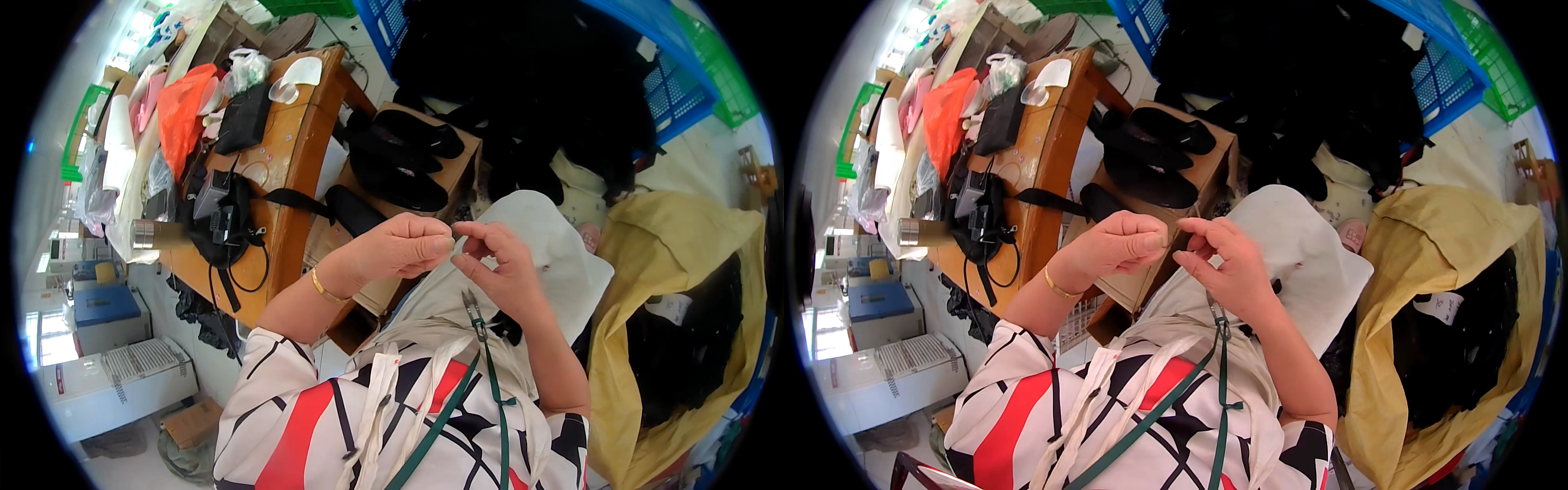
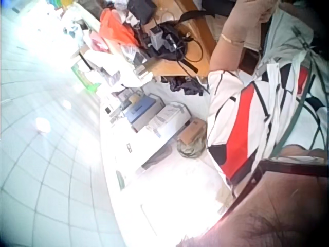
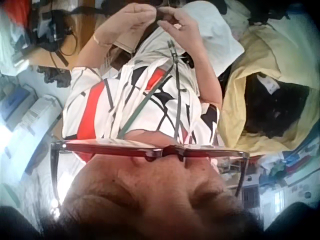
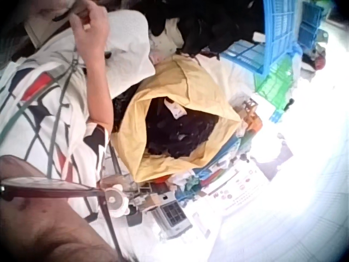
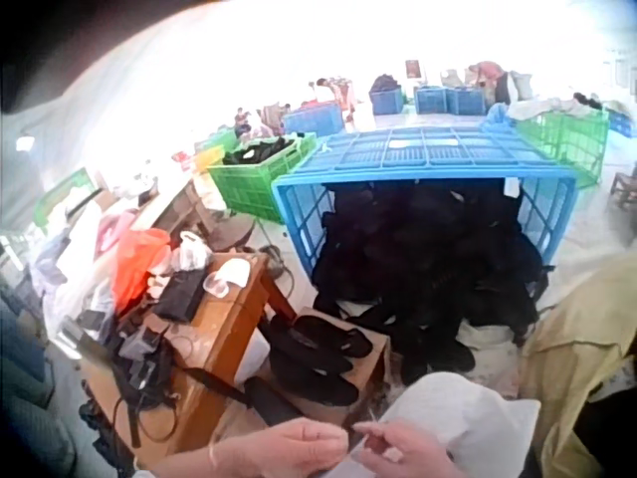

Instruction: The person is sitting on the floor in a workshop, sewing black slip-on shoes by hand. They use a needle and thread to stitch the shoe uppers, handling the shoes one at a time and occasionally picking up new shoes from a nearby pile.

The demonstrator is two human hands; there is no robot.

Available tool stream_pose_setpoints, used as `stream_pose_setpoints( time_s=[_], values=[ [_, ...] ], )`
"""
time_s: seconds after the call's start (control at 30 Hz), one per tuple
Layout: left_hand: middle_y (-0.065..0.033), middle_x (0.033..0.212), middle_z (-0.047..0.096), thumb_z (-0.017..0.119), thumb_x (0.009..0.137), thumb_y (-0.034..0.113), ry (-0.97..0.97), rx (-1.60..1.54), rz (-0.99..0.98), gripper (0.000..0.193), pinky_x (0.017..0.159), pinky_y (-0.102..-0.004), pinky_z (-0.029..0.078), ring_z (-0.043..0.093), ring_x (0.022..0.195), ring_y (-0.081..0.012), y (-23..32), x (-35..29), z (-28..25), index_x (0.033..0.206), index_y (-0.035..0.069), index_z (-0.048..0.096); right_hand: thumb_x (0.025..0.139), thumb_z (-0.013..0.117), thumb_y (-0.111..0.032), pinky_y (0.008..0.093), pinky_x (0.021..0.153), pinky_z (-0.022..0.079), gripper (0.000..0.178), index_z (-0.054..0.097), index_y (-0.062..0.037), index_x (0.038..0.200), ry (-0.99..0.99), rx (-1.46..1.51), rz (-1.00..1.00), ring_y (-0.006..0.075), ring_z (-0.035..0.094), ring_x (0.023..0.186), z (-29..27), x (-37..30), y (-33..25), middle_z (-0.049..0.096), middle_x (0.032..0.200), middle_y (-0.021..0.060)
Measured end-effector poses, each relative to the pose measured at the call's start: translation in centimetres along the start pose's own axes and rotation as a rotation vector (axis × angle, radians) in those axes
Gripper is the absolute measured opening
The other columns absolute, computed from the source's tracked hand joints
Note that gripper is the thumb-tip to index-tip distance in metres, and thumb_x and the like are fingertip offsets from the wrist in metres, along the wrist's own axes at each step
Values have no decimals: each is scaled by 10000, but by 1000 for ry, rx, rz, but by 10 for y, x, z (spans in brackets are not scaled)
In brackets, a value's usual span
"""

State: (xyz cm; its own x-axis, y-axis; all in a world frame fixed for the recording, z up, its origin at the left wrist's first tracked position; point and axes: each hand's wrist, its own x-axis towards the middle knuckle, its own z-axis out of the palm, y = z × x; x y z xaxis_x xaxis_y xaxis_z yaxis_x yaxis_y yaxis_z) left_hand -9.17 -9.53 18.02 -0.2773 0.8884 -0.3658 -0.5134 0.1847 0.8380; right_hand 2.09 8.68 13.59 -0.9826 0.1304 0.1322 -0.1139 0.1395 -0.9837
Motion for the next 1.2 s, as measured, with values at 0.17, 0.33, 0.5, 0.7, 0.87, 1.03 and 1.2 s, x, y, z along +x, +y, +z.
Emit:
stream_pose_setpoints(
  time_s=[0.17, 0.33, 0.5, 0.7, 0.87, 1.03, 1.2],
  values=[
    [68, 659, 433, 543, 1002, 299, -96, 3, 22, 324, 439, -159, 227, 304, 524, 4, 3, 15, 10, 743, 107, 510, 835, 729, -87, 229, 625, 450, 137, 680, 5, 923, -130, 143, 157, 80, 536, 672, -20, -10, 3, 587, 780, 0],
    [56, 679, 464, 574, 981, 314, -21, 268, -34, 287, 471, -182, 296, 361, 534, -16, -1, 30, 2, 822, 76, 567, 861, 686, -118, 211, 612, 435, 95, 671, -24, 863, -105, 451, 411, 54, 526, 663, -32, -24, 10, 606, 779, -23],
    [1, 790, 612, 619, 954, 179, 565, 1192, 728, 130, 468, -183, 379, 487, 547, -20, -36, 48, 13, 956, 50, 629, 869, 668, -147, 206, 589, 419, 117, 671, -31, 855, 82, 539, 560, 51, 514, 641, -36, -26, 10, 617, 769, -21],
    [-45, 878, 649, 560, 984, 192, 339, -143, 194, 162, 454, -190, 435, 474, 512, -41, -65, 47, 55, 983, 33, 588, 872, 668, -158, 201, 570, 400, 121, 676, -37, 864, 179, 496, 494, 41, 494, 619, -34, -33, 13, 619, 763, -26],
    [2, 709, 562, 508, 1010, 264, 172, -359, -11, 223, 424, -216, 428, 398, 458, -44, -72, 48, 65, 977, 53, 575, 876, 674, -176, 202, 559, 389, 131, 674, -45, 871, 305, 421, 495, 31, 477, 610, -37, -40, 14, 611, 766, -38],
    [42, 591, 429, 530, 988, 243, 72, -298, -68, 228, 411, -211, 322, 346, 458, -49, -67, 33, 56, 884, 59, 615, 871, 687, -184, 201, 548, 367, 146, 655, -42, 863, 418, 190, 393, 47, 468, 612, -33, -40, 17, 569, 745, -35],
    [69, 546, 360, 551, 966, 232, -5, -378, -4, 224, 412, -228, 266, 302, 443, -41, -75, 47, 58, 821, 64, 579, 895, 642, -155, 213, 536, 374, 127, 621, -42, 841, 462, 243, 462, 57, 460, 594, -39, -60, 49, 542, 731, -29]
  ],
)
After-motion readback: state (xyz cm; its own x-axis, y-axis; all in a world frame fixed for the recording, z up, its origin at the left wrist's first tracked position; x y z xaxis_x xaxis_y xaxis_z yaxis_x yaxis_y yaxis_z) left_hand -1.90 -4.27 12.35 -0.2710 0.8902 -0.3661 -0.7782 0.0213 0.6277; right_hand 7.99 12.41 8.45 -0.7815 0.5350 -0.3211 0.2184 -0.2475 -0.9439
